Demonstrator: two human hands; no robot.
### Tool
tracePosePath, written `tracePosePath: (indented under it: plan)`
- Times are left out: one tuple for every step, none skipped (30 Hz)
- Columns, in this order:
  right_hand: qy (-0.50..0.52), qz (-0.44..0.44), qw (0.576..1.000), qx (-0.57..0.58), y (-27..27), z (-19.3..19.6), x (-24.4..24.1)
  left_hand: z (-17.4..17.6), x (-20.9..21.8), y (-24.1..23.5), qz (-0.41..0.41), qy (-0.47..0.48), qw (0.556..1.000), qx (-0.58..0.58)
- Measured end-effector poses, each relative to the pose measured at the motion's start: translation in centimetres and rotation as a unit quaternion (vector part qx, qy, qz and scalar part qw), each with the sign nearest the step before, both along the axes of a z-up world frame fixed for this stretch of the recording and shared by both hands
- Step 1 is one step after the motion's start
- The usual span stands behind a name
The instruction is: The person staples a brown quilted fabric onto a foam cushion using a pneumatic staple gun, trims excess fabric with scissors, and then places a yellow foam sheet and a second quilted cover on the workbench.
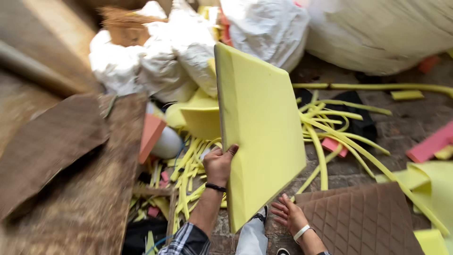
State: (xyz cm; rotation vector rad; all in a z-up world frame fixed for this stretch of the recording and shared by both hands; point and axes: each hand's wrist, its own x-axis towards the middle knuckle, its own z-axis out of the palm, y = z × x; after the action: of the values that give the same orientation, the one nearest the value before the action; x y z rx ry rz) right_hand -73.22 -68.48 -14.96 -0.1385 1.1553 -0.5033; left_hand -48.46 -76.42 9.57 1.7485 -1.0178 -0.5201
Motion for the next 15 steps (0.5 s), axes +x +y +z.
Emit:
tracePosePath:
  plan:
    - [0.001,-0.001,1.000,0.017,-0.6,2.0,0.7,1.4,1.6,2.4,0.028,0.039,0.999,-0.025]
    - [-0.048,-0.022,0.998,0.028,-1.9,3.8,1.8,2.7,3.4,4.9,0.059,0.105,0.992,-0.037]
    - [-0.093,-0.043,0.993,0.053,-1.3,5.6,3.1,3.7,5.3,8.5,0.091,0.173,0.980,-0.044]
    - [-0.119,-0.053,0.990,0.047,-0.2,7.5,3.9,4.4,6.9,12.5,0.121,0.239,0.962,-0.055]
    - [-0.154,-0.061,0.985,0.035,0.1,9.3,5.7,4.9,8.8,15.9,0.156,0.196,0.964,-0.094]
    - [-0.190,-0.070,0.979,0.025,0.4,11.1,7.8,5.1,10.5,19.5,0.190,0.150,0.961,-0.130]
    - [-0.171,-0.055,0.984,0.019,1.2,12.7,9.8,5.0,11.7,23.3,0.222,0.105,0.956,-0.160]
    - [-0.152,-0.040,0.988,0.010,2.0,14.1,11.8,4.6,13.2,26.8,0.257,0.122,0.947,-0.148]
    - [-0.127,-0.022,0.992,0.004,2.8,15.4,12.9,3.8,14.1,30.4,0.295,0.145,0.935,-0.133]
    - [-0.130,0.024,0.991,-0.026,3.5,16.6,13.7,2.9,14.7,34.0,0.333,0.169,0.920,-0.120]
    - [-0.144,0.068,0.986,-0.053,4.6,17.7,15.4,2.2,16.0,37.5,0.377,0.144,0.908,-0.114]
    - [-0.159,0.111,0.978,-0.080,5.7,18.7,17.3,1.3,17.0,40.6,0.421,0.120,0.893,-0.107]
    - [-0.126,0.133,0.979,-0.088,6.5,19.4,18.9,0.3,17.4,43.4,0.460,0.101,0.877,-0.096]
    - [-0.093,0.155,0.979,-0.099,7.2,19.8,21.0,-0.6,17.9,46.4,0.493,0.127,0.855,-0.095]
    - [-0.111,0.175,0.970,-0.127,7.5,19.8,22.3,-2.1,18.2,48.0,0.516,0.161,0.836,-0.097]
